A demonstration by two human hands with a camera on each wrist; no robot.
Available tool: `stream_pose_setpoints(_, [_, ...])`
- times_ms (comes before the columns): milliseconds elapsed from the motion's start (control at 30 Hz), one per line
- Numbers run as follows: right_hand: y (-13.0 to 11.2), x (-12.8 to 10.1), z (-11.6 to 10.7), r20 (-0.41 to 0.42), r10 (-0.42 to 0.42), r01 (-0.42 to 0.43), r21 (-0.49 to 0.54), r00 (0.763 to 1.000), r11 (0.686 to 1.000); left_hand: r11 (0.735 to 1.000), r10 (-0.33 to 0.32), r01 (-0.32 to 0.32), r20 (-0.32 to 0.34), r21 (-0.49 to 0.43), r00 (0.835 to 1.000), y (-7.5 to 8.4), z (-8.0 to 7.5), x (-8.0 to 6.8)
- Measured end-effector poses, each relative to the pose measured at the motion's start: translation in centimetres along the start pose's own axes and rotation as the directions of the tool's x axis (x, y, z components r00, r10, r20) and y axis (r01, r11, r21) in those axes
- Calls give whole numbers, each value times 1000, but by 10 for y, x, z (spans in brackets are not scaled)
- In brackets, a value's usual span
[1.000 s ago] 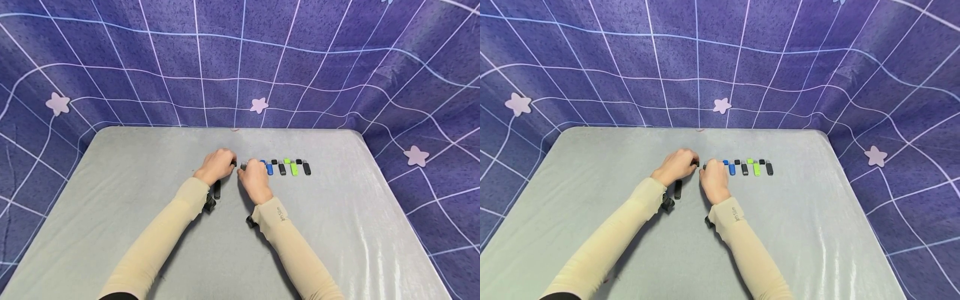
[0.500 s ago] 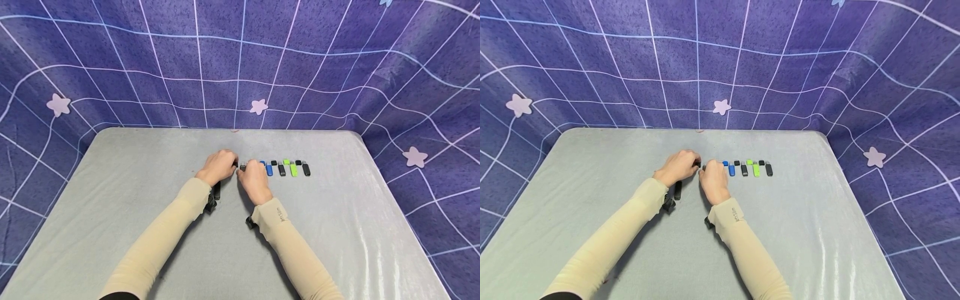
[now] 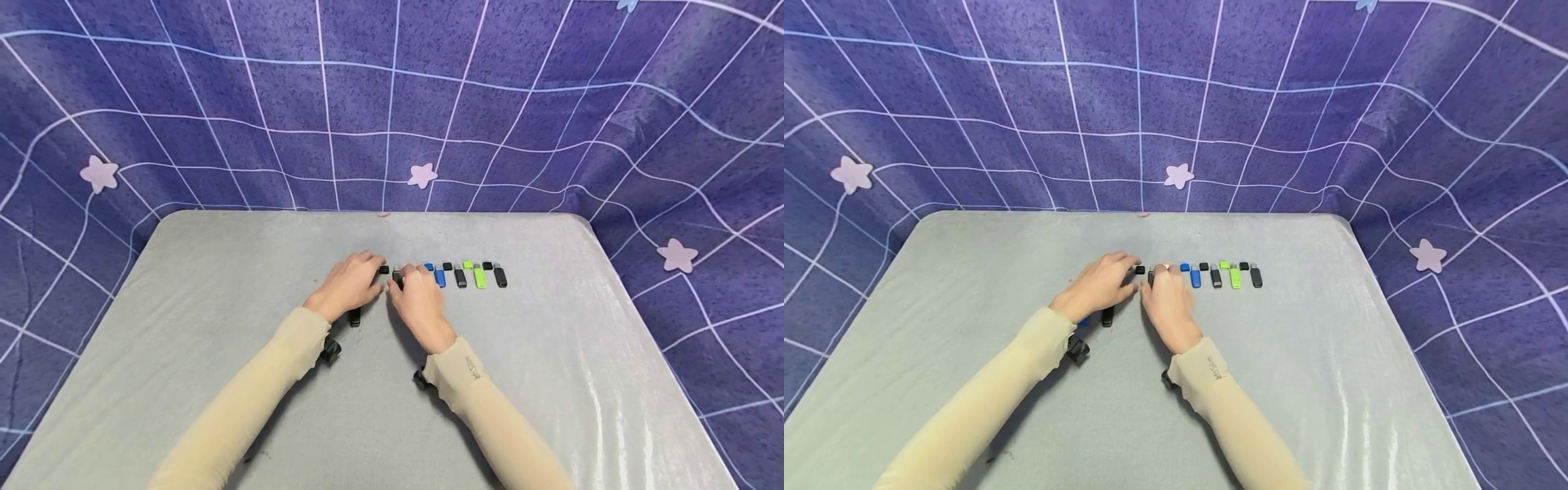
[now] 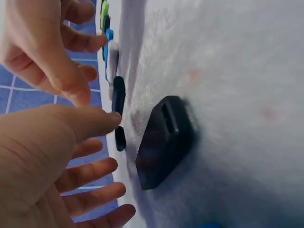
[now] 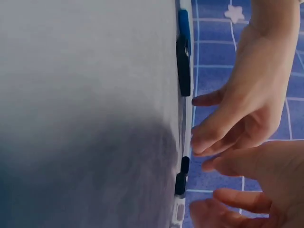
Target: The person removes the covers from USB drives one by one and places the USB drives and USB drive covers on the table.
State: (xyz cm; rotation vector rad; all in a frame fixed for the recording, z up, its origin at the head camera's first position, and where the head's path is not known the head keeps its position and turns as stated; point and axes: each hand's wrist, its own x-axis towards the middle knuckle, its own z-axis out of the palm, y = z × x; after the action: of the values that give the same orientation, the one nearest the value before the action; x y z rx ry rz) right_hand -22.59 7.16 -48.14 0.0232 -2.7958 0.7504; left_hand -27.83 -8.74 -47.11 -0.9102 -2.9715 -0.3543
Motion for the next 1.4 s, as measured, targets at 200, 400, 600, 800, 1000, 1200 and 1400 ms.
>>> stream_pose_setpoints(200, [17, -19, -14, -68, -212, 213, 9, 975, 977, 1000, 26, -25, -45, 12, 999, 8, -7, -29])
stream_pose_setpoints(400, [37, -37, -32, -47, -408, 407, -23, 912, 913, 999, 28, -26, -54, 23, 998, 21, -7, -61])
stream_pose_setpoints(600, [48, -53, -51, 59, -520, 523, -83, 852, 848, 997, 49, -47, -27, 65, 998, 30, -6, -92])
stream_pose_setpoints(800, [50, -62, -64, 193, -561, 587, -129, 805, 799, 996, 67, -67, -8, 57, 998, 33, -4, -126])
stream_pose_setpoints(1000, [41, -63, -63, 310, -558, 611, -106, 770, 785, 998, 55, -55, -9, 38, 998, 26, -3, -152])
stream_pose_setpoints(1200, [22, -62, -50, 391, -564, 621, -26, 727, 783, 998, -29, 29, -1, 49, 1000, 10, -4, -167])
stream_pose_setpoints(1400, [1, -56, -26, 414, -578, 631, 10, 703, 776, 993, -118, 118, 0, 28, 993, -2, -5, -175])
